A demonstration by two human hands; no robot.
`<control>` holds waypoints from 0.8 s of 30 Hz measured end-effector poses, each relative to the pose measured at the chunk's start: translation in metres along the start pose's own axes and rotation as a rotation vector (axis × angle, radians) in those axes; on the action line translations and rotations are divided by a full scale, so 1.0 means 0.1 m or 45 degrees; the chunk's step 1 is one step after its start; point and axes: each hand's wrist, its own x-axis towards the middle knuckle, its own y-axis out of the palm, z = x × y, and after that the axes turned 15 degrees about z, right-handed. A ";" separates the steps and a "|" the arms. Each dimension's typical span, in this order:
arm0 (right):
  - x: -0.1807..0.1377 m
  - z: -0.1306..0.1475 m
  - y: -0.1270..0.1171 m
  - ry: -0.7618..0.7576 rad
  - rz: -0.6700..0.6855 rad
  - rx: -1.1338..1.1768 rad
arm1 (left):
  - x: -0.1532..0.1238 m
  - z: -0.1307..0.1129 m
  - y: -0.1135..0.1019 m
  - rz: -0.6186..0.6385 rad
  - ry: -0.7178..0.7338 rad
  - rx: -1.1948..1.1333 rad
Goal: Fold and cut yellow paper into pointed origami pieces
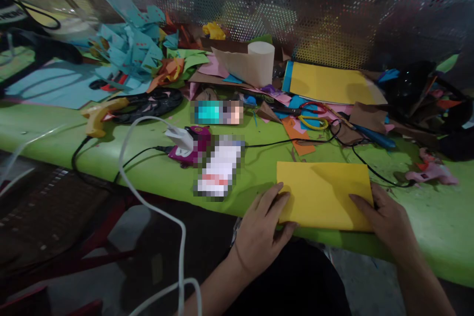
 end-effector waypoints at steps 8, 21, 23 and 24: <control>0.02 0.01 0.00 0.060 0.016 -0.014 | -0.01 0.01 0.00 -0.017 -0.008 0.005; 0.02 -0.02 0.02 0.007 0.007 -0.027 | 0.03 -0.03 -0.11 0.092 -0.050 0.106; 0.02 -0.01 0.03 -0.027 -0.023 -0.018 | 0.05 -0.03 -0.16 0.146 -0.078 0.157; 0.02 0.00 0.03 -0.028 -0.054 -0.018 | 0.06 -0.03 -0.18 0.163 -0.085 0.183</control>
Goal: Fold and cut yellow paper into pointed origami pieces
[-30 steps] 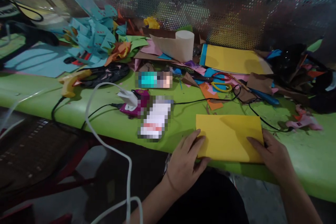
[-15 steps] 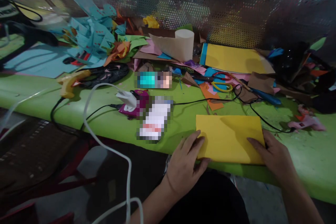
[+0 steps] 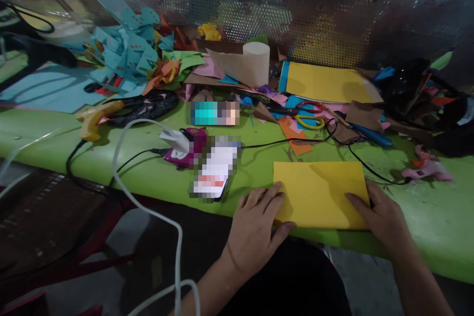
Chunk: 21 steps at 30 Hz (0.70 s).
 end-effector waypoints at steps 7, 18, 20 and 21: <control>-0.08 0.08 0.00 -0.126 -0.112 0.109 | 0.05 0.10 0.04 -0.074 0.052 0.182; -0.08 0.10 -0.01 -0.185 -0.022 0.139 | 0.02 0.17 0.14 -0.127 0.033 0.269; -0.08 0.11 -0.01 -0.179 -0.012 0.137 | 0.02 0.18 0.14 -0.125 0.047 0.265; -0.08 0.11 -0.01 -0.177 -0.011 0.143 | 0.01 0.18 0.14 -0.125 0.049 0.259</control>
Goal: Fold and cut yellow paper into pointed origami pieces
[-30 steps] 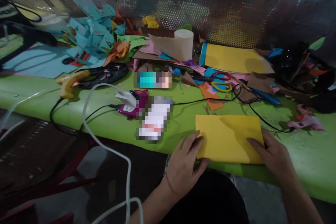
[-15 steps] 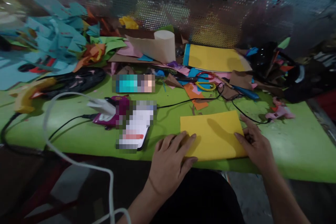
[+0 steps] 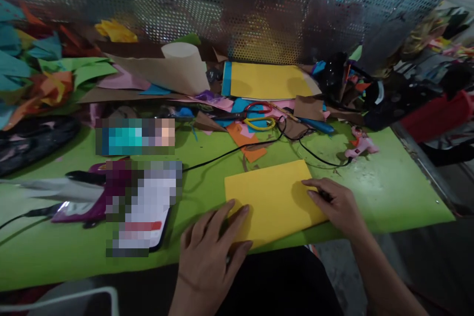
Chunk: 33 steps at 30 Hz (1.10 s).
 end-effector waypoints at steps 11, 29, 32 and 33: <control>0.03 0.01 0.00 0.034 0.027 -0.008 | -0.01 0.09 0.02 -0.003 0.019 -0.011; 0.04 0.03 -0.01 0.004 0.026 -0.170 | 0.14 -0.05 -0.18 0.049 0.102 0.075; 0.04 0.02 -0.01 -0.008 0.032 -0.207 | 0.22 -0.14 -0.22 0.148 0.177 0.088; 0.04 0.02 -0.01 -0.013 0.039 -0.216 | 0.23 -0.15 -0.22 0.185 0.202 0.091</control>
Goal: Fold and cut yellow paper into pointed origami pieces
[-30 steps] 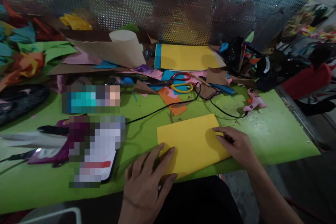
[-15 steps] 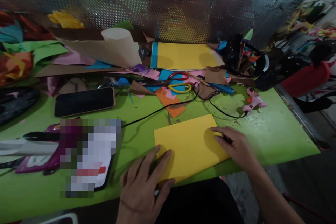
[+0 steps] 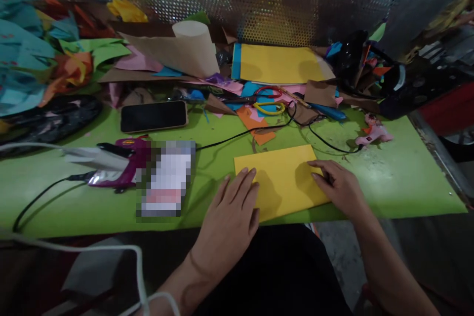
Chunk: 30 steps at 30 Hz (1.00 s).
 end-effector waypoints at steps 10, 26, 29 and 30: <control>-0.03 -0.03 -0.01 -0.081 0.033 -0.111 | 0.05 0.04 0.09 0.242 0.346 -0.131; -0.57 0.48 0.15 -0.499 -0.262 -0.314 | 0.06 0.06 0.26 0.137 0.403 0.066; -0.66 0.67 0.48 -0.644 0.043 -0.329 | 0.07 0.06 0.29 0.138 0.388 0.078; -0.67 0.69 0.58 -0.621 0.087 -0.339 | 0.07 0.06 0.30 0.144 0.383 0.085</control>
